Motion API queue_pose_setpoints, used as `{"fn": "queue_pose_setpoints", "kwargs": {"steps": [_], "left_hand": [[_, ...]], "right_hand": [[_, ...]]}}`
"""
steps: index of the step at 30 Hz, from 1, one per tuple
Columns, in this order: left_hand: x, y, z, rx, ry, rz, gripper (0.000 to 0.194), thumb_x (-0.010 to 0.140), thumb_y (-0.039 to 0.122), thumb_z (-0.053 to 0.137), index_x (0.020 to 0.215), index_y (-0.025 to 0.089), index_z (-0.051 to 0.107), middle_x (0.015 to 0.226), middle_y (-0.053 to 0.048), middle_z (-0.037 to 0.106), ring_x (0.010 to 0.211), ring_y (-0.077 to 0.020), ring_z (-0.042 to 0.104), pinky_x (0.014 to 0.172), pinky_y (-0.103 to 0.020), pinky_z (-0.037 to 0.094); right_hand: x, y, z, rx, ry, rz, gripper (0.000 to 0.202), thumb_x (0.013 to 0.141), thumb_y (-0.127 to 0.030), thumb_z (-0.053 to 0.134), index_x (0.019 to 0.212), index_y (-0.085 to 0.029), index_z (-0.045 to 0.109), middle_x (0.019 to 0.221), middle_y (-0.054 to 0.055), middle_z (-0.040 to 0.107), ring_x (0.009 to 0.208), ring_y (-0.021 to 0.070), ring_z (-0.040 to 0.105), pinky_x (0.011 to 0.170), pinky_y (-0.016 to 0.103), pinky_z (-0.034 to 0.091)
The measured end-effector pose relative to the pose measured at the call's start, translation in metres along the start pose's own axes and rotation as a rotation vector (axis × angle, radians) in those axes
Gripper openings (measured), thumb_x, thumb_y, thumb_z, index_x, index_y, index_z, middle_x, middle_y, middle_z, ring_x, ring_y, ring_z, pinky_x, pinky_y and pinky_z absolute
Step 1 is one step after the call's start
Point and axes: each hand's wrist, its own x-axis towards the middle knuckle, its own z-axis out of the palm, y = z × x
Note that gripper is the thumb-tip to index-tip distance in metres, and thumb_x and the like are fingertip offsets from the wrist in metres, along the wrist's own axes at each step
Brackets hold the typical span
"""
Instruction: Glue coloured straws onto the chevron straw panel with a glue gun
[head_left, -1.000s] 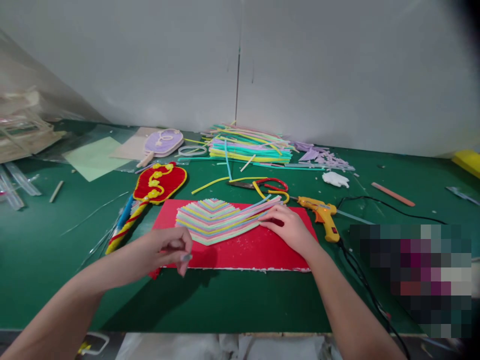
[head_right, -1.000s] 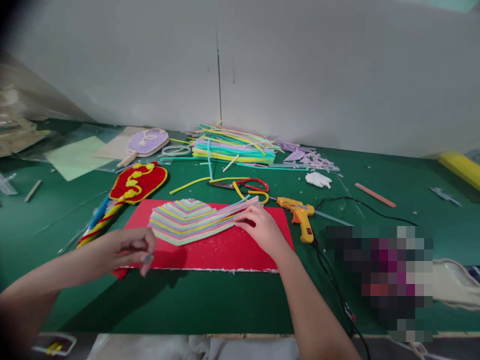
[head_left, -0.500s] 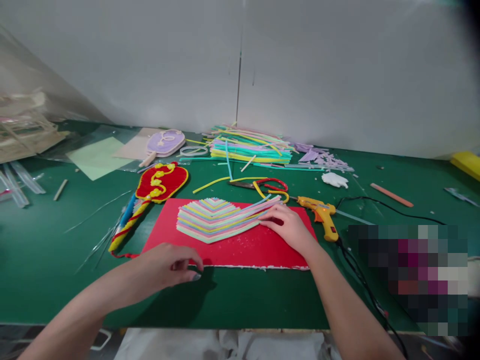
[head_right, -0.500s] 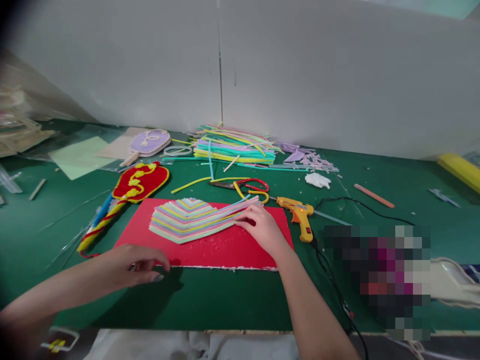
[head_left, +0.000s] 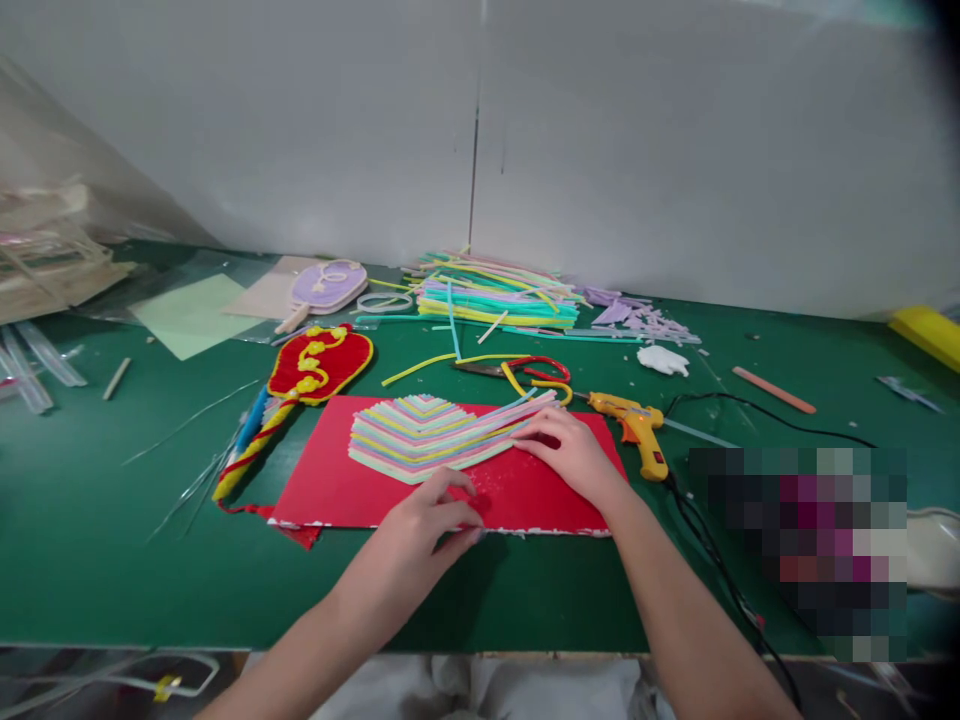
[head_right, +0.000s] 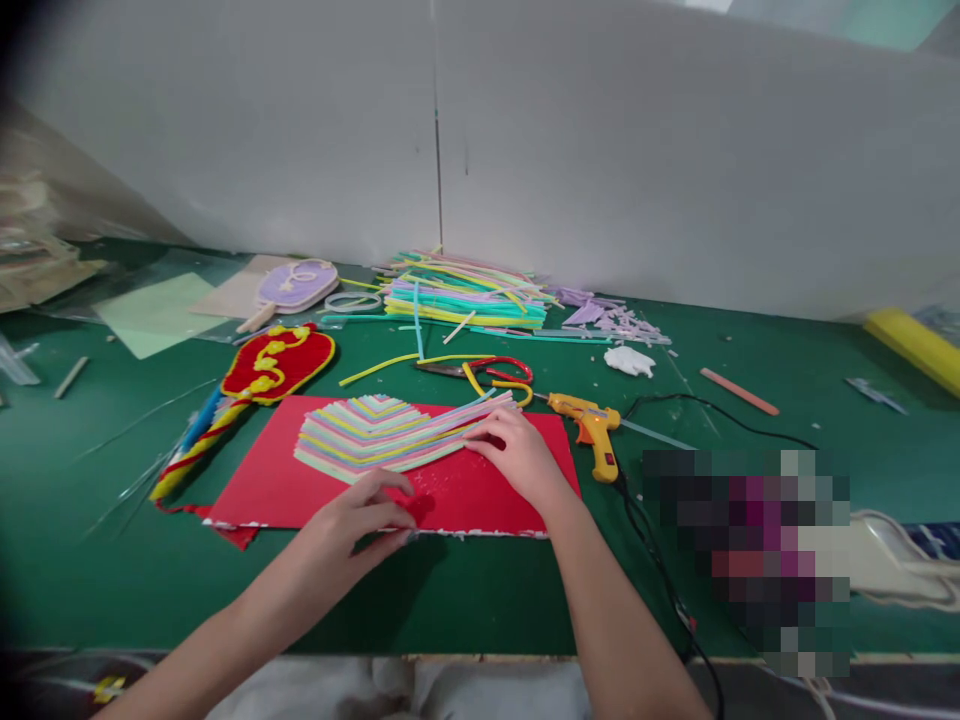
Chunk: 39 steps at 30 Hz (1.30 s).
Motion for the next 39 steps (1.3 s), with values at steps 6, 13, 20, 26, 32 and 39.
{"fn": "queue_pose_setpoints", "kwargs": {"steps": [6,13,20,26,32,39], "left_hand": [[0.006,0.002,0.010,-0.033,-0.011,0.003,0.017,0.089,0.021,0.051,0.084,0.024,0.066,0.124,-0.006,0.060,0.112,-0.0224,0.058,0.091,-0.034,0.048],[0.010,0.001,-0.005,-0.066,0.054,-0.116,0.015,0.091,0.027,0.044,0.092,0.025,0.059,0.100,-0.004,0.070,0.094,-0.0196,0.064,0.080,-0.030,0.049],[0.010,-0.006,-0.024,-0.035,0.175,-0.244,0.020,0.090,0.035,0.043,0.083,0.022,0.056,0.061,0.004,0.058,0.055,-0.0136,0.053,0.053,-0.023,0.040],[0.024,-0.011,-0.041,0.108,0.261,-0.104,0.020,0.085,0.033,0.050,0.081,0.021,0.066,0.075,-0.001,0.067,0.064,-0.0144,0.058,0.058,-0.023,0.043],[0.056,-0.011,-0.052,0.143,0.226,0.017,0.014,0.077,0.028,0.057,0.072,0.021,0.067,0.074,-0.001,0.064,0.064,-0.0138,0.058,0.059,-0.023,0.044],[0.086,-0.028,-0.041,0.163,0.166,-0.055,0.014,0.078,0.030,0.057,0.075,0.021,0.067,0.073,-0.001,0.068,0.066,-0.0161,0.060,0.058,-0.024,0.042]], "right_hand": [[0.000,-0.001,0.000,-0.006,0.000,0.009,0.010,0.086,-0.032,0.062,0.087,-0.025,0.070,0.092,0.003,0.062,0.094,0.0189,0.058,0.090,0.037,0.047],[0.000,-0.002,-0.001,-0.018,-0.006,0.033,0.010,0.086,-0.031,0.063,0.088,-0.025,0.070,0.095,0.002,0.063,0.097,0.0187,0.058,0.092,0.036,0.046],[0.001,-0.001,-0.001,-0.026,-0.007,0.026,0.010,0.086,-0.030,0.062,0.087,-0.025,0.070,0.094,0.002,0.063,0.096,0.0185,0.057,0.091,0.036,0.046],[0.000,-0.001,0.000,-0.027,-0.006,0.031,0.008,0.086,-0.028,0.063,0.088,-0.025,0.070,0.095,0.002,0.063,0.097,0.0185,0.057,0.093,0.037,0.045],[0.000,0.001,0.001,-0.020,0.000,0.015,0.007,0.086,-0.027,0.063,0.087,-0.024,0.069,0.093,0.002,0.062,0.097,0.0183,0.057,0.091,0.036,0.045],[0.000,-0.001,-0.001,-0.018,-0.003,0.013,0.006,0.086,-0.025,0.063,0.086,-0.024,0.069,0.093,0.002,0.062,0.096,0.0180,0.057,0.089,0.034,0.046]]}}
